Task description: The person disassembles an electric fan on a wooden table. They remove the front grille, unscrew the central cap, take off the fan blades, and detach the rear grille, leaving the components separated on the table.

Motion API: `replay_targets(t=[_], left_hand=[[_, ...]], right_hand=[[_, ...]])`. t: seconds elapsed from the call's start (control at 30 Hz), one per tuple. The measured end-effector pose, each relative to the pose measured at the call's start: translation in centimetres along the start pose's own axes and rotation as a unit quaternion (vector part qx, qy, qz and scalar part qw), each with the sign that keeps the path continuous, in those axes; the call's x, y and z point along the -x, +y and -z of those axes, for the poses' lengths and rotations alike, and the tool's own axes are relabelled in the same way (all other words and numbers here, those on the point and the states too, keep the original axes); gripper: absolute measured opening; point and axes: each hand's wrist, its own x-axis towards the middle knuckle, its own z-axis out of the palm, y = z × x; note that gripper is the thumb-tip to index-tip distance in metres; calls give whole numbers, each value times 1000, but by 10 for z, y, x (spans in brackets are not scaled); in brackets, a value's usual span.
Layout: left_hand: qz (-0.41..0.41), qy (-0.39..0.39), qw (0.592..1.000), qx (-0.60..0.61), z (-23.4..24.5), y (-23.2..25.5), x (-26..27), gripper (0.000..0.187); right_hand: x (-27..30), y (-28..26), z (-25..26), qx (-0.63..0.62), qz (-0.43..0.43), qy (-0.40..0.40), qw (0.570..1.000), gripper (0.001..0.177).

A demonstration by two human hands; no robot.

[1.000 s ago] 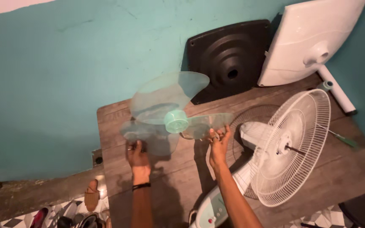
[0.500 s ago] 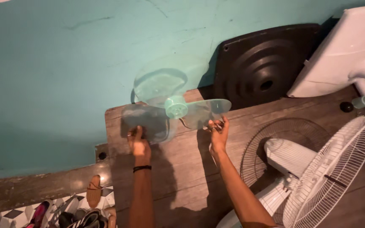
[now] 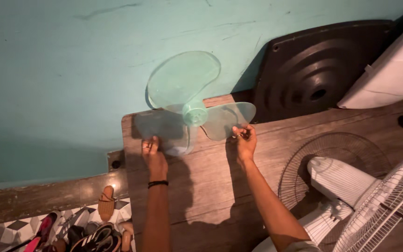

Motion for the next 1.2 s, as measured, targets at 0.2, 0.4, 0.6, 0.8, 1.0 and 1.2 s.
replay_targets(t=[0.2, 0.4, 0.6, 0.8, 1.0, 1.2], left_hand=[[32, 13, 999, -11, 15, -14, -6, 16], [41, 1, 999, 14, 28, -23, -12, 32], [74, -2, 997, 24, 49, -32, 1, 32], [76, 25, 996, -27, 57, -48, 2, 32], [47, 18, 988, -145, 48, -43, 4, 34], [4, 30, 975, -219, 24, -34, 2, 38]], right_hand=[[-5, 12, 1, -6, 21, -6, 1000, 37], [-14, 21, 8, -7, 15, -15, 1000, 33], [-10, 20, 8, -38, -10, -32, 999, 27], [-5, 16, 3, -51, 35, -8, 998, 27], [-4, 6, 1, -81, 37, -9, 996, 29], [-4, 0, 0, -69, 37, 16, 997, 32]])
